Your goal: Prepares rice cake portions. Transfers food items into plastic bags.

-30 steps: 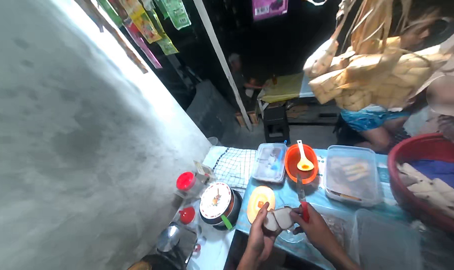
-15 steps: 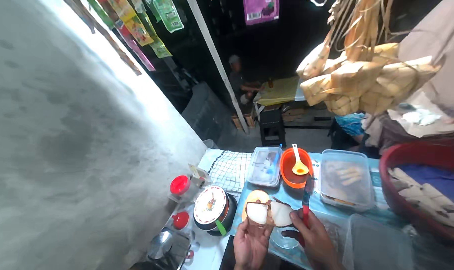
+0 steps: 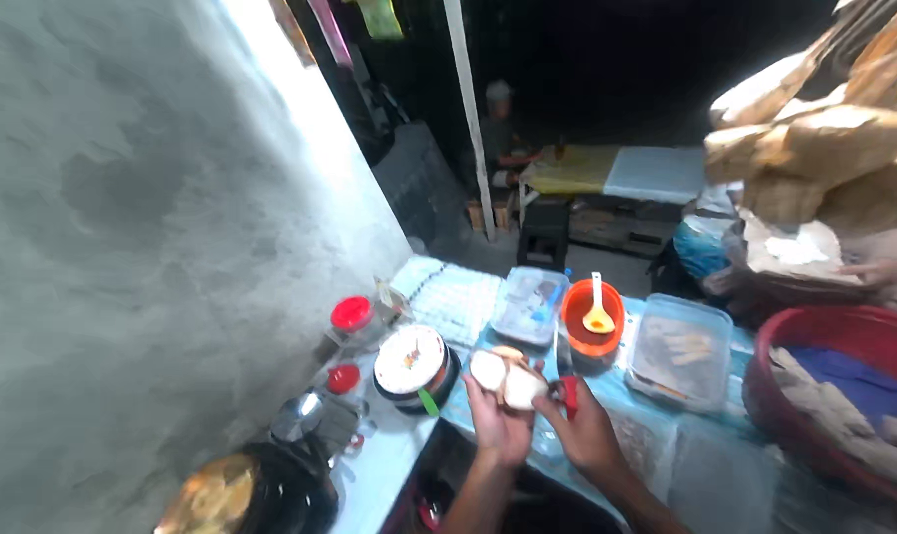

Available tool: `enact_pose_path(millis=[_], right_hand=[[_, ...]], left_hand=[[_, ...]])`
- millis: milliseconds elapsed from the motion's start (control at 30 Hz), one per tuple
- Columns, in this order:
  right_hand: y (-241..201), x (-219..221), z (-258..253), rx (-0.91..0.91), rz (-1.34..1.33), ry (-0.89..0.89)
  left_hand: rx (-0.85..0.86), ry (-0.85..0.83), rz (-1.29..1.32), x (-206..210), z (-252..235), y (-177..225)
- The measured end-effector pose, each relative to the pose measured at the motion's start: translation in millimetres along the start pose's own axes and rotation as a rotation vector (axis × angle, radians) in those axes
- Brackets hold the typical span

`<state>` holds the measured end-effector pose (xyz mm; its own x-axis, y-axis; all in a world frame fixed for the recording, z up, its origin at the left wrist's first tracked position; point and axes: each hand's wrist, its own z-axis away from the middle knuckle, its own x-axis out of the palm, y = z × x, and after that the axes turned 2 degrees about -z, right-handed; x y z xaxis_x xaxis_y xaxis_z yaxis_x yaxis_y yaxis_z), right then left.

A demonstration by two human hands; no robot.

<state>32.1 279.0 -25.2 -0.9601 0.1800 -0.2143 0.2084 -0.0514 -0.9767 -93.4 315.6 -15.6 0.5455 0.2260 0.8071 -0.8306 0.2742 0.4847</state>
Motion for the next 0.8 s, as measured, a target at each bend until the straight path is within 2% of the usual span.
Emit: enact_pose_path(millis=[100,300,367,800], right_hand=[[10.5,-12.9,10.0,-0.118,0.129,-0.020],[26.2,-18.5,30.1,-0.466,0.543,0.096],[38.4,-15.3,33.1,-0.514,0.666,0.104],[52.8,-1.6,47.8,-0.496,0.846,0.189]], left_hand=[[0.030,0.074,-0.061,-2.6,-2.0,0.0],[0.114,0.042,-0.200,-14.5,-12.7,-5.4],[0.105,0.036,-0.213,-13.4,-13.6,-12.5],[0.046,0.130,-0.256,-11.9,-18.2,-19.7]])
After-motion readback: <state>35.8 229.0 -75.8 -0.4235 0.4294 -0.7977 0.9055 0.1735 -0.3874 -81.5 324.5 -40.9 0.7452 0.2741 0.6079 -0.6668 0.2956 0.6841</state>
